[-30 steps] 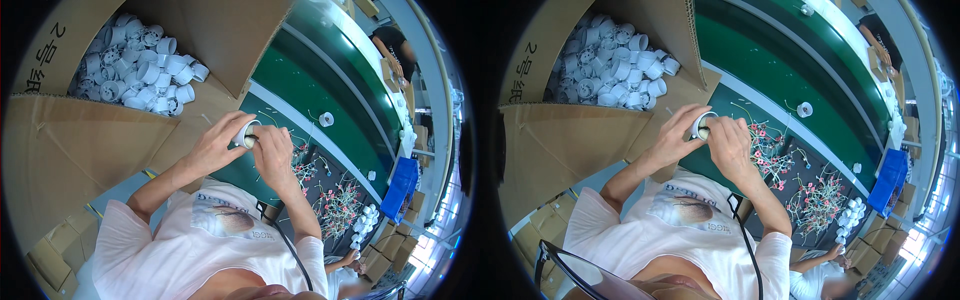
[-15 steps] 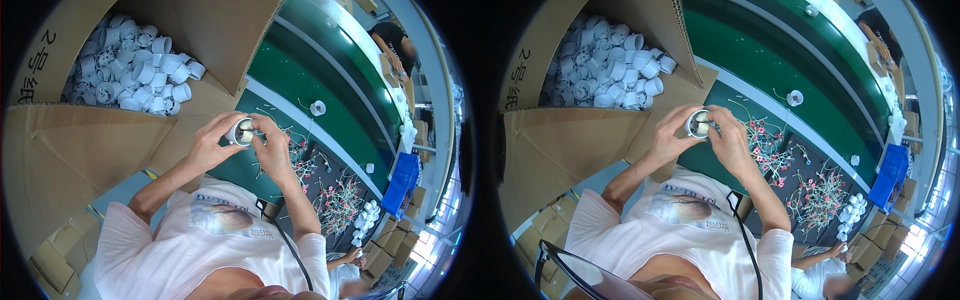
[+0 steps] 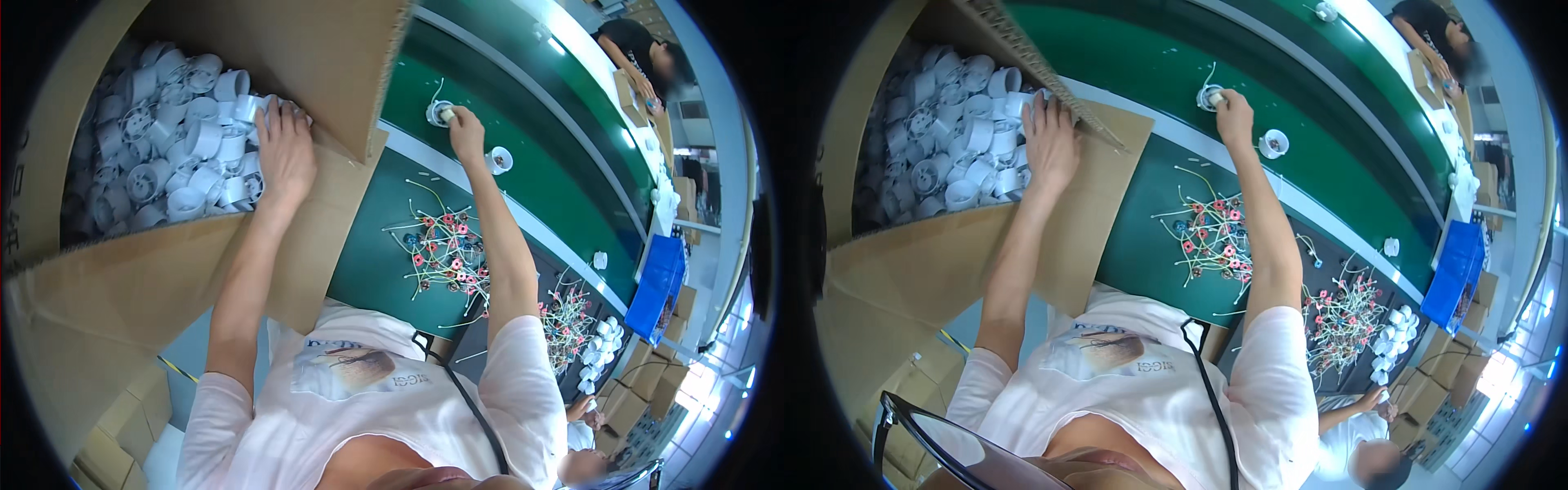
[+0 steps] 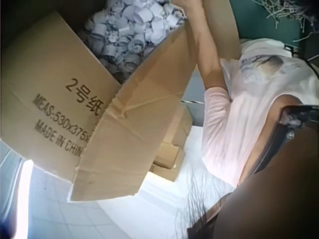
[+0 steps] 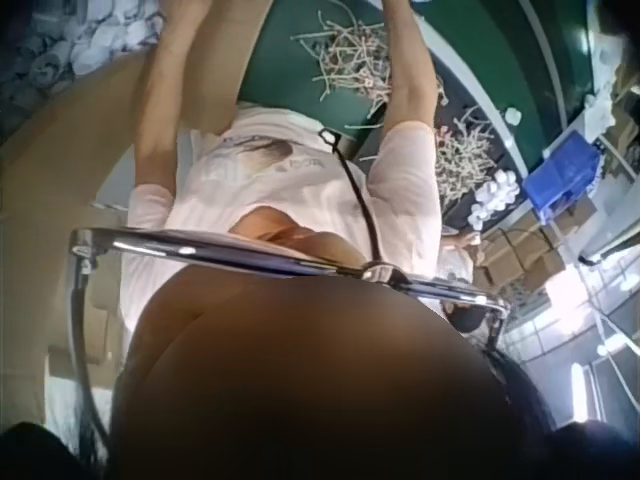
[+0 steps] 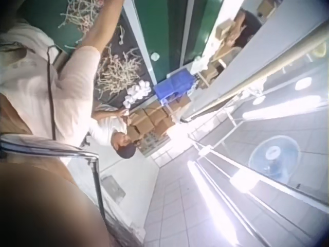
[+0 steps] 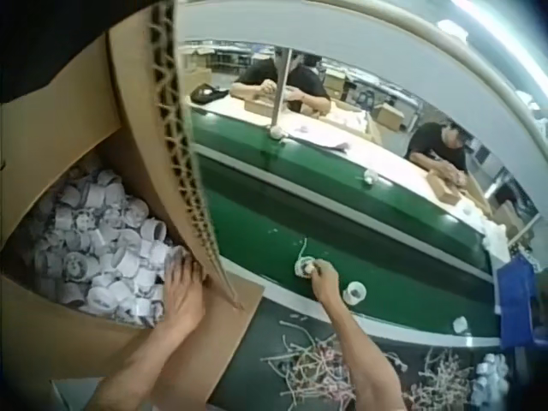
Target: Assembling electrical socket and wire components into plastic light fixture housings at a manufacturing station.
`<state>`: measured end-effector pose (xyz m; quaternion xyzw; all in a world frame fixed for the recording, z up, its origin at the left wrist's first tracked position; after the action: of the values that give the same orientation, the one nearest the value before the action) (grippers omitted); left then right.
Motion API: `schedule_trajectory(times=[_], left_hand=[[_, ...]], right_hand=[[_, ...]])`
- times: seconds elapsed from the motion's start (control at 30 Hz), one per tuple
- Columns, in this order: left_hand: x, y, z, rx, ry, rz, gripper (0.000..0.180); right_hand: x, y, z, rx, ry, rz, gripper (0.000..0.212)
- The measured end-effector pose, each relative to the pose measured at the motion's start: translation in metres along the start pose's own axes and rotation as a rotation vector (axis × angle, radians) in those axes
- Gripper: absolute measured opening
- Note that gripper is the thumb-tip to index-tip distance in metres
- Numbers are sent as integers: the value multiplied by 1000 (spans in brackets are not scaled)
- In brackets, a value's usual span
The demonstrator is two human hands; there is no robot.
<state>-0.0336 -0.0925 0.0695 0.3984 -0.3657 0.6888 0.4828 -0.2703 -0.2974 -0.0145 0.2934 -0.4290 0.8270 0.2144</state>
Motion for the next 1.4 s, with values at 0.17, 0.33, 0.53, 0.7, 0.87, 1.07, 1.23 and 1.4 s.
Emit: schedule_trajectory(times=[0.17,0.33,0.53,0.7,0.87,1.07,1.23,1.4], left_hand=[[-24,-15,11,-33,-79,71,30],[-3,-3,9,-60,-244,-94,21],[14,36,-28,-155,-278,-229,28],[10,24,-54,440,-684,-1125,42],[10,21,-69,867,-969,-2218,52],[27,35,-77,699,-894,-2171,60],[48,57,-72,342,-748,-1805,74],[61,58,-72,230,-614,-1777,77]], right_hand=[[59,-41,-38,-321,-82,395,16],[106,-48,-122,-208,-387,237,15],[92,-50,-136,208,-592,-90,18],[96,-50,-131,-124,-552,168,22],[114,-47,-137,-281,-546,317,24],[142,-81,-128,-923,-395,1093,31],[170,-140,-116,-817,-542,1556,36],[159,-170,-118,-880,-612,1829,39]])
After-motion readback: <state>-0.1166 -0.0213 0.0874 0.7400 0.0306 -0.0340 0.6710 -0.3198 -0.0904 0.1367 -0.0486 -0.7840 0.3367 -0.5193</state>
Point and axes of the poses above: each hand's wrist, its own z-axis towards the middle knuckle, its own x-axis out of the back of the hand, y = z × x, the point moved 3 cm from there along z, towards the middle knuckle, and after that the axes turned 5 degrees about z, right-handed, at the moved point
